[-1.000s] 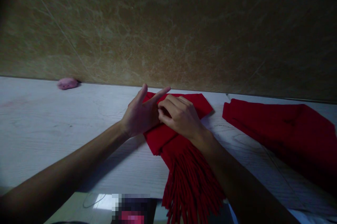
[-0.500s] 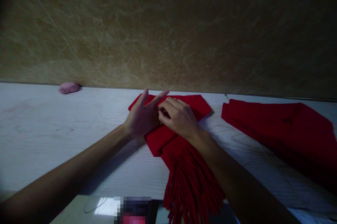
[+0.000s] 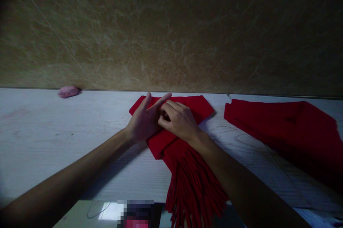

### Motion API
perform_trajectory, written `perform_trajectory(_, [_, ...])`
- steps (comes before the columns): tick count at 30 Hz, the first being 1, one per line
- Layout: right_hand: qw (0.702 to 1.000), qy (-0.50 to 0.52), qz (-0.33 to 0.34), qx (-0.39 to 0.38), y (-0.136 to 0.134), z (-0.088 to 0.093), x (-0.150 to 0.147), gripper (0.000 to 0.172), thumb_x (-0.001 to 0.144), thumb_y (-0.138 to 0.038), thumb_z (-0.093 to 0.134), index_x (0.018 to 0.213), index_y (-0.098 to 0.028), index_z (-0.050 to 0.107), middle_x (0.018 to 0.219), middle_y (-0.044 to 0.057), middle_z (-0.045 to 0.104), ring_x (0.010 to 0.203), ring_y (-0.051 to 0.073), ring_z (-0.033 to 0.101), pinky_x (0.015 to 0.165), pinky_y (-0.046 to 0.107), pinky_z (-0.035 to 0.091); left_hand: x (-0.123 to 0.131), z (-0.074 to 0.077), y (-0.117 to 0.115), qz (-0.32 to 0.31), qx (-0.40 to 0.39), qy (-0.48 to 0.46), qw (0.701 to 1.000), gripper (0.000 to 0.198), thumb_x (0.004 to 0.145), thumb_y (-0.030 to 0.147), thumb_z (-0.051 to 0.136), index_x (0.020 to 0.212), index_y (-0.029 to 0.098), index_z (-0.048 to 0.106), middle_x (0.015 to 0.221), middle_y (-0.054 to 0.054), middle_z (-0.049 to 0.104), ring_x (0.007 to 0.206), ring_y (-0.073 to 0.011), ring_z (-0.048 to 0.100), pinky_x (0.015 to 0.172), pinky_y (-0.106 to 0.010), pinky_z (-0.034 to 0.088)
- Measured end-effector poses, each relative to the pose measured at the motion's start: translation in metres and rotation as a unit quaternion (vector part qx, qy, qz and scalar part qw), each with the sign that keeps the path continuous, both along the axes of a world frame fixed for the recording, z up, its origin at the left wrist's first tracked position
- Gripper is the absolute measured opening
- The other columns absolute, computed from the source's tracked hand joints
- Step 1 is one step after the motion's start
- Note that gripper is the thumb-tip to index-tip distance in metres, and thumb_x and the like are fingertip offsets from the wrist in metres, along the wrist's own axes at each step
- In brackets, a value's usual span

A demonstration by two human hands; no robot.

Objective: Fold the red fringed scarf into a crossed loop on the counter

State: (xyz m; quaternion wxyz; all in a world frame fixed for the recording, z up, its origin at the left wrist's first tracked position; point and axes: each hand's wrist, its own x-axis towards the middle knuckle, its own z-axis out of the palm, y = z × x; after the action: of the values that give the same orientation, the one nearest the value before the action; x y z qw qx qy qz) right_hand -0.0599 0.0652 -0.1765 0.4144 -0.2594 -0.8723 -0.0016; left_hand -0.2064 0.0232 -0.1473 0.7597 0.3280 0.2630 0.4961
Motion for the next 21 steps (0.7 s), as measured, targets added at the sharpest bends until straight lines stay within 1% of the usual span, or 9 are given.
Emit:
perform_trajectory(4, [1.000,0.002,-0.017,-0.002,-0.0001,-0.0018,-0.0015,0.014,0.085,-0.011,0.061,0.081,-0.024,0.058,0.078,0.001,0.065,0.070,0.019,0.056,0.068,0.032,0.042,0.0004,-0.0004,0.0006,0.000,0.000,0.000,1.000,0.077,0.105,0.065,0.043,0.165,0.018,0.041,0.128,-0.013,0.076,0.130,-0.0310,0.067,0.120,-0.045,0.046])
perform_trajectory(7, [1.000,0.009,-0.017,-0.007,-0.0015,-0.0011,-0.0024,0.013,0.084,-0.012,0.061,0.081,-0.024,0.058,0.078,0.002,0.065,0.071,0.020,0.057,0.068,0.032,0.043,-0.0012,-0.0015,0.0023,-0.002,-0.008,-0.011,1.000,0.077,0.105,0.065,0.044,0.166,0.020,0.041,0.128,-0.013,0.077,0.129,-0.0314,0.068,0.118,-0.046,0.047])
perform_trajectory(10, [0.999,0.015,-0.004,-0.030,-0.0029,0.0012,-0.0020,0.013,0.088,-0.013,0.061,0.083,-0.024,0.059,0.081,0.002,0.065,0.072,0.019,0.058,0.069,0.032,0.045,-0.0032,-0.0022,0.0042,0.001,-0.019,-0.032,0.999,0.076,0.104,0.066,0.045,0.166,0.023,0.041,0.130,-0.012,0.076,0.128,-0.0323,0.069,0.117,-0.049,0.048])
perform_trajectory(12, [0.999,0.018,0.003,-0.049,-0.0032,0.0027,-0.0015,0.012,0.092,-0.014,0.059,0.085,-0.024,0.061,0.082,0.003,0.066,0.073,0.019,0.059,0.070,0.032,0.046,-0.0036,-0.0017,0.0045,0.010,-0.019,-0.037,0.999,0.075,0.104,0.066,0.042,0.167,0.025,0.040,0.132,-0.012,0.076,0.129,-0.0329,0.069,0.117,-0.052,0.048])
perform_trajectory(16, [0.998,0.026,0.007,-0.055,-0.0026,0.0032,-0.0014,0.010,0.094,-0.015,0.061,0.089,-0.023,0.065,0.087,0.003,0.070,0.078,0.020,0.062,0.077,0.034,0.047,-0.0011,-0.0001,0.0024,0.041,0.004,-0.011,0.999,0.070,0.109,0.064,0.028,0.168,0.028,0.037,0.140,-0.010,0.073,0.137,-0.0314,0.064,0.123,-0.056,0.041])
perform_trajectory(18, [0.998,0.034,0.015,-0.051,-0.0022,0.0026,-0.0019,0.010,0.093,-0.014,0.063,0.091,-0.023,0.065,0.090,0.004,0.073,0.082,0.021,0.065,0.082,0.035,0.048,0.0009,-0.0011,0.0009,0.058,0.023,0.003,0.998,0.070,0.108,0.065,0.031,0.167,0.029,0.038,0.147,-0.010,0.069,0.143,-0.0315,0.059,0.126,-0.055,0.037])
perform_trajectory(21, [0.997,0.059,0.027,-0.053,-0.0023,0.0018,-0.0025,0.010,0.092,-0.014,0.063,0.091,-0.023,0.065,0.092,0.004,0.075,0.087,0.022,0.068,0.086,0.036,0.049,0.0034,-0.0050,-0.0014,0.074,0.057,0.010,0.996,0.070,0.105,0.067,0.042,0.165,0.030,0.043,0.156,-0.009,0.062,0.152,-0.0322,0.050,0.130,-0.052,0.031])
